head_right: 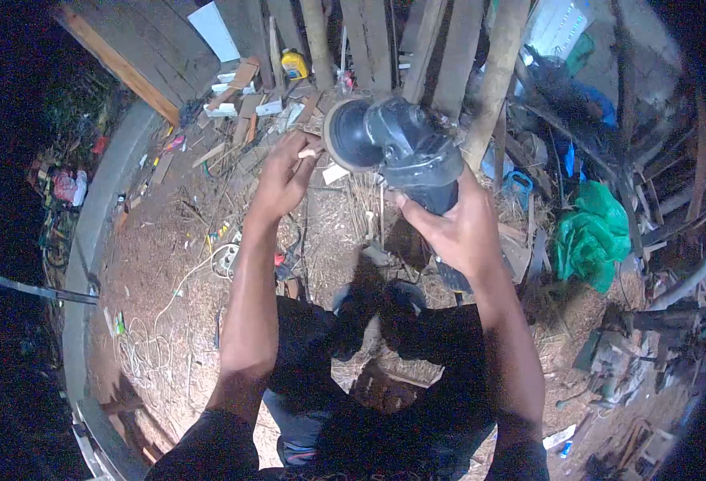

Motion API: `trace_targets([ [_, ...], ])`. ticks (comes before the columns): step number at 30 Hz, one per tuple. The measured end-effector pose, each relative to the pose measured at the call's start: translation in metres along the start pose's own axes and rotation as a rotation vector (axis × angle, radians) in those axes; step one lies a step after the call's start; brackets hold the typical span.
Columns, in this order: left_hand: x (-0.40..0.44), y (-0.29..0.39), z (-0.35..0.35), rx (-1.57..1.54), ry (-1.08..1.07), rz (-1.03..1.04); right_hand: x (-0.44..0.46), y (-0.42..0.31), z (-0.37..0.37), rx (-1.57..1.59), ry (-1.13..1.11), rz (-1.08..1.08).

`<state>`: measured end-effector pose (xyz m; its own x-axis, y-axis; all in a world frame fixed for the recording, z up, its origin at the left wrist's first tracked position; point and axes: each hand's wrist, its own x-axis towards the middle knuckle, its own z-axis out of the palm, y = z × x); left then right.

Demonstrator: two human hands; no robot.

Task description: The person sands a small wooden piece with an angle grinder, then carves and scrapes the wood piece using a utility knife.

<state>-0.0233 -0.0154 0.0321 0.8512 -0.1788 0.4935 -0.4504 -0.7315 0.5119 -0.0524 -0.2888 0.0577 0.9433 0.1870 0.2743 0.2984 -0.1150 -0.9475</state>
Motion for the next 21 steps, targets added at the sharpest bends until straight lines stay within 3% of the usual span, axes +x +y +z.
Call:
trace_targets([
  [7,-0.006,0.003,-0.01,0.179,-0.003,0.029,-0.011,0.008,0.005,-0.01,-0.066,0.002],
  [11,-0.007,0.015,-0.017,0.195,-0.006,0.025,-0.002,0.018,-0.01,-0.366,-0.007,0.041],
  [13,-0.007,0.018,-0.015,0.203,-0.025,-0.012,0.001,0.011,-0.01,-0.308,0.026,0.049],
  [16,-0.009,0.014,0.001,-0.143,0.076,-0.164,0.003,0.014,-0.011,-0.265,0.063,0.113],
  [17,-0.007,0.011,0.002,-0.259,-0.004,-0.305,0.003,0.014,-0.012,-0.231,0.06,0.172],
  [18,-0.007,0.009,0.004,-0.508,0.053,-0.415,0.004,0.011,-0.013,-0.199,0.056,0.224],
  [20,-0.001,0.001,0.01,-1.018,0.195,-0.595,0.006,0.019,-0.013,-0.205,0.067,0.065],
  [21,0.006,-0.007,0.005,-1.16,0.147,-0.561,0.007,0.019,-0.013,-0.254,0.076,0.042],
])
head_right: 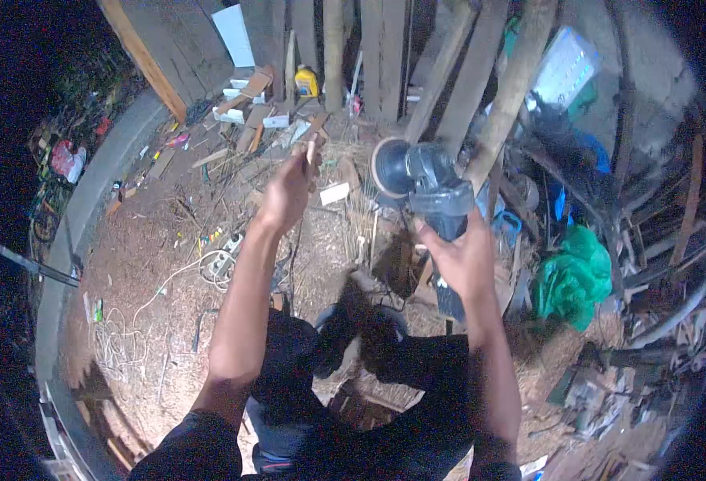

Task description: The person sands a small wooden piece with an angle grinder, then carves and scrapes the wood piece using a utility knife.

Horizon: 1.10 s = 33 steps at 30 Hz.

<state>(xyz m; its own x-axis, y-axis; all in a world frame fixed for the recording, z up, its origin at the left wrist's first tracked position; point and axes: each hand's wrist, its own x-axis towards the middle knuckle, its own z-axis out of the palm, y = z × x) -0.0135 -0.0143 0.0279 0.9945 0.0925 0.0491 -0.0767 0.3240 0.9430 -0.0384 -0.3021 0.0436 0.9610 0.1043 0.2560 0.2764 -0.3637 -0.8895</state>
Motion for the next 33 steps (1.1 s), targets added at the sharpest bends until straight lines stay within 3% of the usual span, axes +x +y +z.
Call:
trace_targets([
  [4,-0.012,0.008,0.009,-0.35,-0.008,0.013,-0.002,-0.009,0.002,0.029,-0.003,0.023],
  [7,-0.009,0.005,0.008,-0.395,0.084,0.003,-0.003,-0.016,0.004,-0.018,0.013,0.046],
  [16,-0.012,0.001,0.012,-0.439,-0.016,-0.092,-0.004,-0.011,0.014,-0.024,0.056,-0.126],
  [19,-0.019,0.005,0.025,-0.382,-0.017,-0.134,-0.004,-0.01,0.021,0.192,0.052,-0.142],
  [22,-0.019,0.001,0.029,-0.318,-0.025,-0.141,-0.006,-0.016,0.017,-0.022,0.068,-0.151],
  [33,-0.031,0.002,0.053,0.03,0.1,-0.085,-0.006,-0.015,0.011,-0.141,0.101,-0.163],
])
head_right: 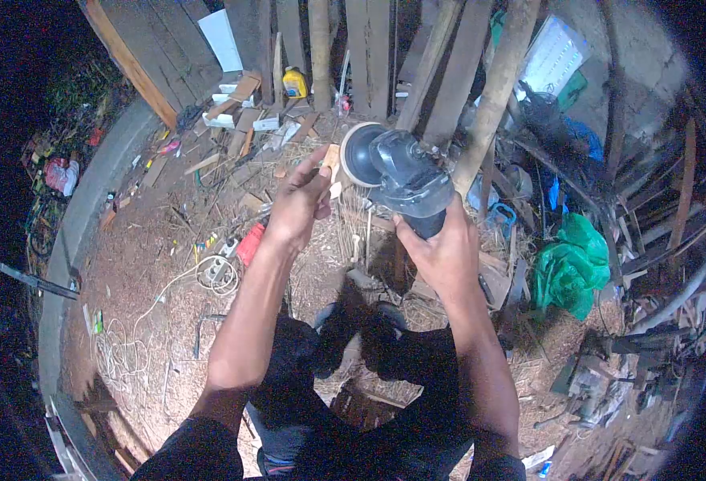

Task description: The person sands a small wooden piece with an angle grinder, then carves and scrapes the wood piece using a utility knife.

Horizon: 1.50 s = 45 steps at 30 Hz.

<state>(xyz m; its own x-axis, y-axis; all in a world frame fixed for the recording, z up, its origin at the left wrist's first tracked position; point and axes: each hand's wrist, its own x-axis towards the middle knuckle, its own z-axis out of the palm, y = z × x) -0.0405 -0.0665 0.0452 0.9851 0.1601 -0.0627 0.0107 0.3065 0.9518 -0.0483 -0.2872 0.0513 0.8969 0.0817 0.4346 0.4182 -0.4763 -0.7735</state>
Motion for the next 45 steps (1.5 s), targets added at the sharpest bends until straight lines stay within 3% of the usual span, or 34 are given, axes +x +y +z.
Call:
trace_targets([
  [5,-0.005,0.009,0.002,0.13,0.041,0.087,0.003,-0.002,-0.005,-0.032,0.051,0.013],
  [25,0.002,0.009,-0.016,-0.017,-0.024,-0.154,0.0,0.001,-0.007,0.002,0.029,-0.041],
  [38,0.003,0.013,-0.021,0.234,0.019,-0.097,-0.004,0.004,-0.004,-0.202,-0.02,-0.091],
  [45,-0.001,0.02,-0.027,0.284,0.016,-0.123,-0.003,0.004,-0.004,-0.12,-0.011,-0.074],
])
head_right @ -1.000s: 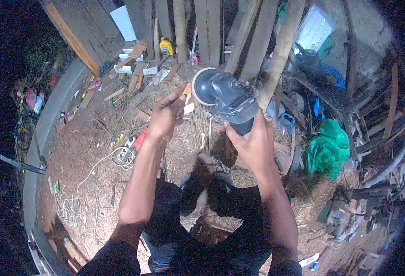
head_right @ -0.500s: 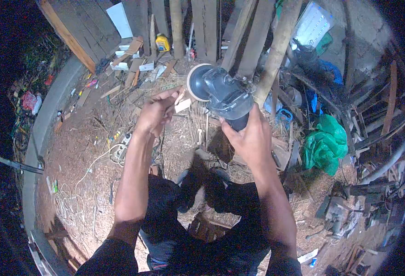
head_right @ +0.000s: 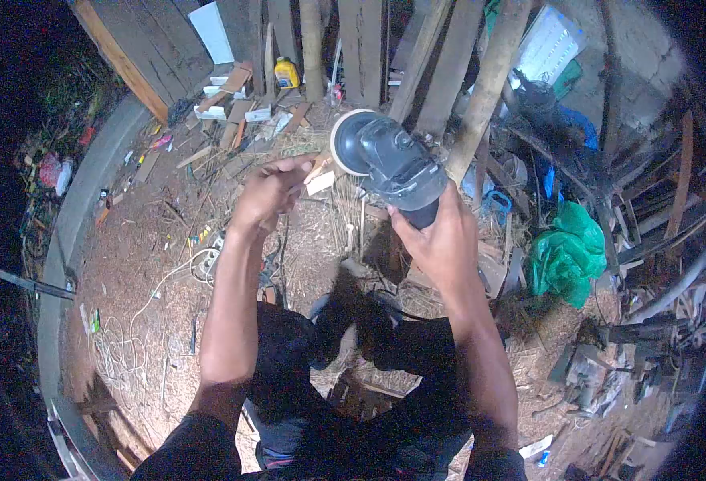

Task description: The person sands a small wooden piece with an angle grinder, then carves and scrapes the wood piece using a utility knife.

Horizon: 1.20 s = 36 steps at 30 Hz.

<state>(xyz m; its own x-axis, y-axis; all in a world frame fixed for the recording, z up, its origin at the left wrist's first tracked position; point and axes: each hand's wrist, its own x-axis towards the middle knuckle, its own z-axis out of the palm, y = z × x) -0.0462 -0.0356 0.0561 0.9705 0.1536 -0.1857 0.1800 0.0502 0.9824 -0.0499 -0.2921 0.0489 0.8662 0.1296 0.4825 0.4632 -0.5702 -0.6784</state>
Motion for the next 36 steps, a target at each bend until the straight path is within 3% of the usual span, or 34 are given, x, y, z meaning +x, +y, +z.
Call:
trace_targets([
  [11,0.0,-0.001,0.0,-0.029,-0.008,-0.002,-0.001,0.002,0.004,-0.037,0.017,-0.054],
  [16,-0.001,0.0,-0.003,-0.133,-0.013,-0.039,0.002,0.001,0.004,0.024,0.016,0.036],
  [31,-0.004,0.006,0.001,-0.036,0.026,-0.044,0.002,-0.001,0.004,-0.052,0.003,0.008],
  [34,0.011,-0.015,-0.01,-0.243,-0.008,-0.017,0.005,-0.005,0.0,0.006,0.02,0.05],
  [36,0.013,-0.021,0.0,-0.439,0.093,0.041,0.005,-0.008,-0.002,0.039,0.023,0.075],
])
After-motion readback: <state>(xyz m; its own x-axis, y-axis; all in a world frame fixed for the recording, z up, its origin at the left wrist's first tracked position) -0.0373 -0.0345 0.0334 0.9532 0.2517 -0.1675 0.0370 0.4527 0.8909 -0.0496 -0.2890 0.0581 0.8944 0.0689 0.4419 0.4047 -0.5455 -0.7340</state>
